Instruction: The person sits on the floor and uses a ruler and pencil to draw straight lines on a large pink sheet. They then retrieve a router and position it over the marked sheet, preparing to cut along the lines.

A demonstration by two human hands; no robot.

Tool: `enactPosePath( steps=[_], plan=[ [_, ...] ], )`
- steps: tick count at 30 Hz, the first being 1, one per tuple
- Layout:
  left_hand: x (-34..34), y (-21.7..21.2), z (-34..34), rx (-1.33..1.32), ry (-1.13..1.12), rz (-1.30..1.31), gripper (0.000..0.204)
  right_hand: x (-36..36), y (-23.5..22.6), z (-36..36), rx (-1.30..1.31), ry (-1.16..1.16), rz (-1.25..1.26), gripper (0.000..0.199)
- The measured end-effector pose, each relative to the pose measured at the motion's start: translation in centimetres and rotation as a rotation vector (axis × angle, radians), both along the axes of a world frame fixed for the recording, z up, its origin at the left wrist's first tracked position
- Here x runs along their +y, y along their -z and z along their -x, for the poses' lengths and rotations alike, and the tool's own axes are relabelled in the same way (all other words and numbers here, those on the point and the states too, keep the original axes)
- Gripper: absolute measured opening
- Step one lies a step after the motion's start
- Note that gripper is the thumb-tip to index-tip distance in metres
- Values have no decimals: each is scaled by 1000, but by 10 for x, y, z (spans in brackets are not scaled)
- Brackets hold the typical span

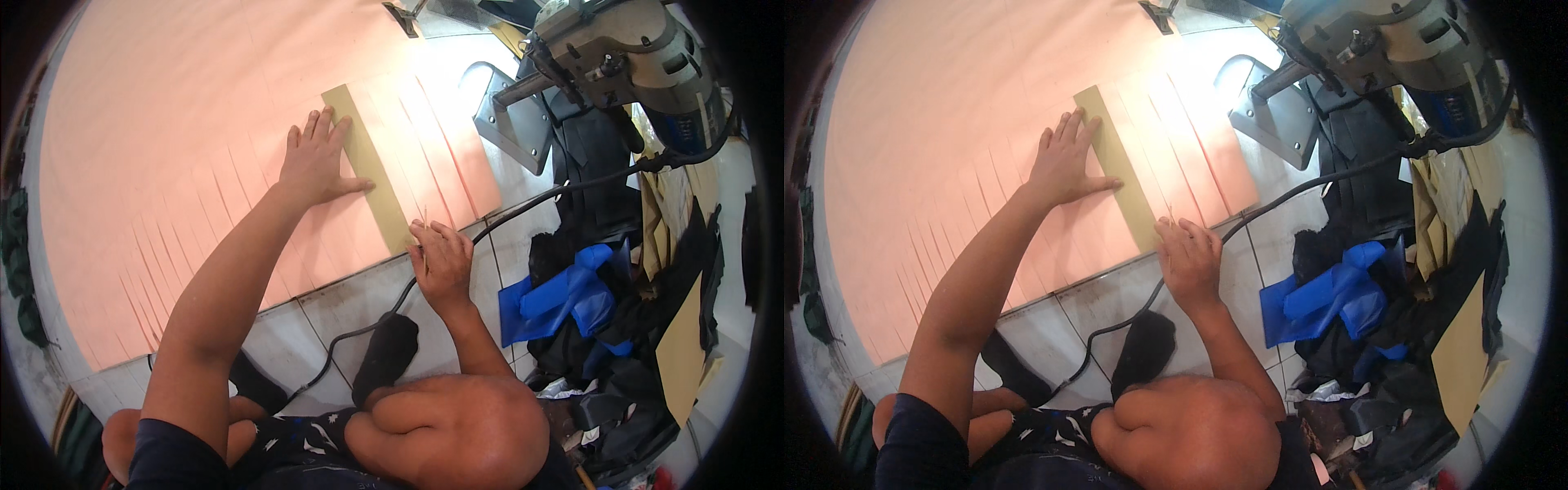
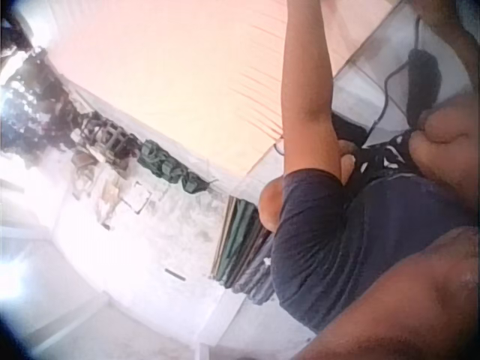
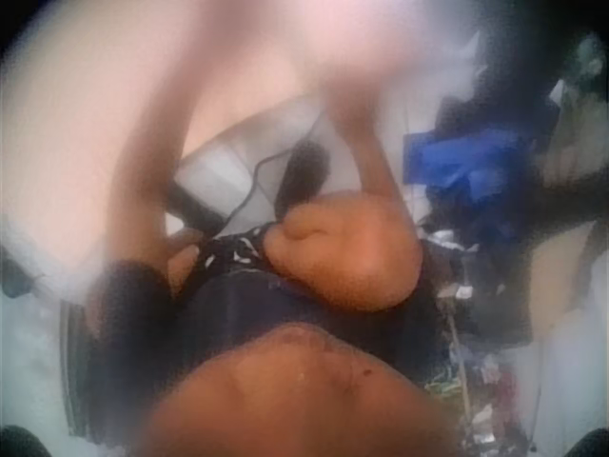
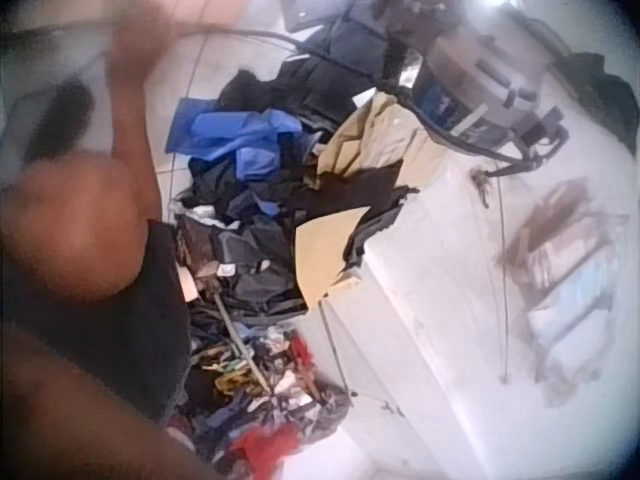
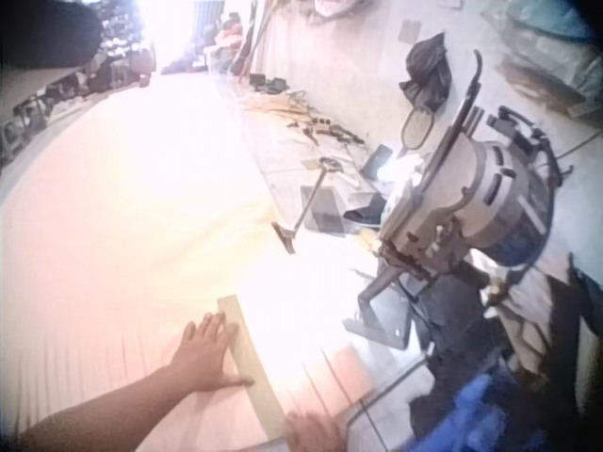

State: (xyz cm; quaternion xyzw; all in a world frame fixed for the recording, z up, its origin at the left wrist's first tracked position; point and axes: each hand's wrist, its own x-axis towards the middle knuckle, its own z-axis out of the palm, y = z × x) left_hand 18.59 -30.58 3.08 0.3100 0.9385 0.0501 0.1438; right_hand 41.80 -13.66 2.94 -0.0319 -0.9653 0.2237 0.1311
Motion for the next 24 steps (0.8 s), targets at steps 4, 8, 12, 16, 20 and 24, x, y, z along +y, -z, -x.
enactPosePath(
  steps=[4, 8, 12, 16, 20, 24],
  plan=[
    [1, 0, 0, -22, 1, 15, 120, -2, 7, -1, -23, -37, -60, 35],
    [-1, 2, 0, -22, -5, 8, 121, -3, 11, -1, -12, -35, -79, 33],
    [0, 2, 0, -30, 0, 7, 122, -3, 8, -2, -30, -38, -98, 32],
    [1, 0, 2, -27, 6, 21, 125, -2, 7, 0, -55, -39, -63, 35],
    [7, -12, 4, -60, 32, 112, 132, 0, -6, 15, -39, 18, 110, 32],
    [19, -21, 8, -112, 46, 219, 142, 12, -25, 65, 51, -3, 416, 29]
  ],
)
